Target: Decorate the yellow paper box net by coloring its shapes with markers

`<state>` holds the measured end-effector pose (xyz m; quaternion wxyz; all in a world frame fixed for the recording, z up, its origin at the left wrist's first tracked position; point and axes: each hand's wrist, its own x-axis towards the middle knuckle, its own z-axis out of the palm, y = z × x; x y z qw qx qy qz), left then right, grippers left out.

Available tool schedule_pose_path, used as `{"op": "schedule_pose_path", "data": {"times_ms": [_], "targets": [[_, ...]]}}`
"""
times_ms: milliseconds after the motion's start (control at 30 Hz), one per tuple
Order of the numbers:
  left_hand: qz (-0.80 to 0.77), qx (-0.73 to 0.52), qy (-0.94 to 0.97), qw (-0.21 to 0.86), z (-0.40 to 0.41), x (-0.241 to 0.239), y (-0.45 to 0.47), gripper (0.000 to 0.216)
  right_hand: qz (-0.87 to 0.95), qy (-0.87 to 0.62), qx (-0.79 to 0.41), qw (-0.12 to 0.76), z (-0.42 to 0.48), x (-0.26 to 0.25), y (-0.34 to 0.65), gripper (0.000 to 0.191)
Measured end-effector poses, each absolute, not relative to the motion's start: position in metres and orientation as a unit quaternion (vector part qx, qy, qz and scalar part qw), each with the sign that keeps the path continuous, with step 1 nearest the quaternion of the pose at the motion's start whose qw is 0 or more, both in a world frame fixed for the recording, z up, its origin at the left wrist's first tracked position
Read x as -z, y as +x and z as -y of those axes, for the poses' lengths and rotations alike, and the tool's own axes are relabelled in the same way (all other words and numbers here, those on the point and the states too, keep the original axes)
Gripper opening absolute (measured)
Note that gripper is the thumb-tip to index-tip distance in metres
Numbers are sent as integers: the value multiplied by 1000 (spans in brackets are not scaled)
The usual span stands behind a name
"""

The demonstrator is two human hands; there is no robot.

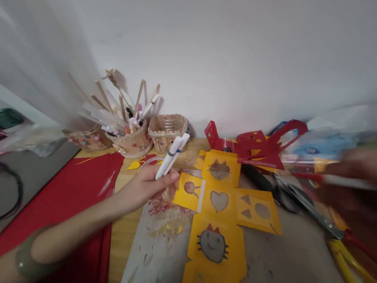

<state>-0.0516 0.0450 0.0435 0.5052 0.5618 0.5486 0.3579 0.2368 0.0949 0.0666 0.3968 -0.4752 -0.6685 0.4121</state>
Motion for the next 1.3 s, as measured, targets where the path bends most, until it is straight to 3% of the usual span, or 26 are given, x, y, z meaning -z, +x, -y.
{"op": "schedule_pose_path", "data": {"times_ms": [267,567,1300], "targets": [[-532,-301,612,502,-57,-17,-16,38,600,-488,-564,290,-91,-23,179,26],[-555,-316,553,535,-58,-7,-15,34,692,-487,-456,277,-95,-4,187,28],[-560,-328,528,548,-55,-5,-16,33,699,-504,-438,256,-88,-3,181,30]]}}
